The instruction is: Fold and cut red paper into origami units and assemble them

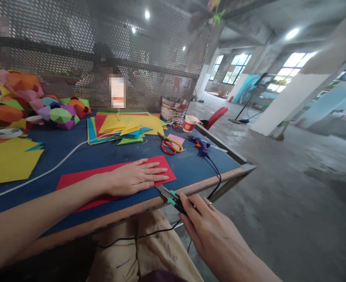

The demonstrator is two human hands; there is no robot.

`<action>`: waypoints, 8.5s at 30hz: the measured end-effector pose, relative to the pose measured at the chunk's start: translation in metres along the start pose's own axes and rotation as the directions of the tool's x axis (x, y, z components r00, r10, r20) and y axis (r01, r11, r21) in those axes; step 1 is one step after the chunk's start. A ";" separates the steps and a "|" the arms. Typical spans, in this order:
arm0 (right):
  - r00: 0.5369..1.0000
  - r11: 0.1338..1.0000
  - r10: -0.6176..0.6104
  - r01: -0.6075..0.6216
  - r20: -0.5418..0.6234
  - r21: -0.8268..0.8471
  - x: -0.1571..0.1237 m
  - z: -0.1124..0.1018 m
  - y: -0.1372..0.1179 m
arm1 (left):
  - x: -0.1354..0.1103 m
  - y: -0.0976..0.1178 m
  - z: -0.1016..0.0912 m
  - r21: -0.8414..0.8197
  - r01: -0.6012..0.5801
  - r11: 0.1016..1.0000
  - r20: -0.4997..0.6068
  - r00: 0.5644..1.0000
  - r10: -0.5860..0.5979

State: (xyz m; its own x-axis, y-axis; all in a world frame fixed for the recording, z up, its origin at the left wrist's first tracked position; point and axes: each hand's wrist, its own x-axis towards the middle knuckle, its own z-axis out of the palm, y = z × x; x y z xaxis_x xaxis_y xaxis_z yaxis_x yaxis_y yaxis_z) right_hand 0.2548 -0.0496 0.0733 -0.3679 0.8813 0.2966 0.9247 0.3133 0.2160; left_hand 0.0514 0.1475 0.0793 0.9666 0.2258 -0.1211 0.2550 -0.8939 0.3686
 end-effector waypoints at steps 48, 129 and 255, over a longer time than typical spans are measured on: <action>0.999 0.966 0.018 -0.026 0.031 0.257 0.011 0.002 -0.035 | -0.002 -0.006 0.001 -0.060 -0.032 0.998 -0.030 0.999 0.030; 0.992 0.954 -0.097 0.114 -0.076 0.278 0.034 0.012 -0.064 | -0.019 -0.016 -0.025 -0.034 0.559 0.828 -0.266 0.794 -0.547; 0.970 0.949 -0.219 0.237 -0.107 0.208 0.028 0.003 -0.047 | -0.046 -0.009 0.008 0.057 0.096 0.994 -0.132 0.987 -0.087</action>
State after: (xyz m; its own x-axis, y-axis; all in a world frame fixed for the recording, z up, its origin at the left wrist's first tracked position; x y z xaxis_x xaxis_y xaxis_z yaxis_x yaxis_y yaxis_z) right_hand 0.2015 -0.0384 0.0691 -0.5695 0.7485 0.3397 0.8107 0.5796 0.0821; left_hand 0.0041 0.1418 0.0744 0.9354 0.3523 -0.0297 0.3444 -0.8890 0.3019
